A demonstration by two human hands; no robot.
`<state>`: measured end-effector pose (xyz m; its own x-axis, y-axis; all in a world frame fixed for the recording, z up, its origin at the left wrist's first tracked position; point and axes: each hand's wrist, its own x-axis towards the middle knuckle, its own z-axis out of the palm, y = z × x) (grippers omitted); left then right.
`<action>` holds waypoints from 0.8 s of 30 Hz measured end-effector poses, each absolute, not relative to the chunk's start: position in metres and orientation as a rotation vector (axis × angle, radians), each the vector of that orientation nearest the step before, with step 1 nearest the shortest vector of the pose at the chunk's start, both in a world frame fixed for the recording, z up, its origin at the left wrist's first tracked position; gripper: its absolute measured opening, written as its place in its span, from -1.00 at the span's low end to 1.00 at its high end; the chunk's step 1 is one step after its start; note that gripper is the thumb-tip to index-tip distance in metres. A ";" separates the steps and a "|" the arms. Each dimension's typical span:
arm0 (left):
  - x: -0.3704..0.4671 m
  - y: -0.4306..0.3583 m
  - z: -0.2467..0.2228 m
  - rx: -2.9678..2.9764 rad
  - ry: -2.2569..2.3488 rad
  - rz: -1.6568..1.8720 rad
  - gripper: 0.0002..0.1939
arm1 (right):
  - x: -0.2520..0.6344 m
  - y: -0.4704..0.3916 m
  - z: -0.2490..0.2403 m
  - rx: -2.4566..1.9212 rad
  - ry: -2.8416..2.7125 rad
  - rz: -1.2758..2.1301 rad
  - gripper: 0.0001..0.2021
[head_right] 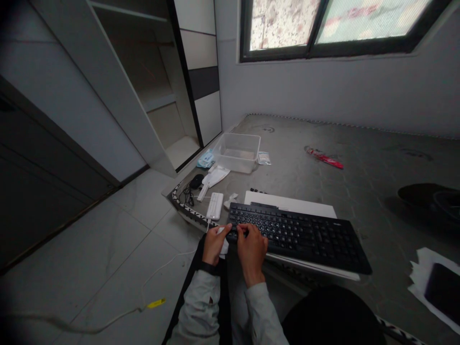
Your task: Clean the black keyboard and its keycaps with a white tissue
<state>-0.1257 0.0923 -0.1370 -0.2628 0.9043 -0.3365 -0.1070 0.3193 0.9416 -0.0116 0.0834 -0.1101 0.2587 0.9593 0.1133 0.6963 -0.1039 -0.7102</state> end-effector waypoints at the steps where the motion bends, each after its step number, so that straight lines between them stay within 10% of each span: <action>1: -0.125 0.092 -0.136 0.777 1.526 1.167 -0.54 | -0.012 0.083 -0.110 -1.864 -1.503 0.500 -0.80; 24: -0.125 0.089 -0.114 1.183 1.896 1.040 -0.60 | -0.001 0.080 -0.113 -1.774 -1.737 0.459 -0.81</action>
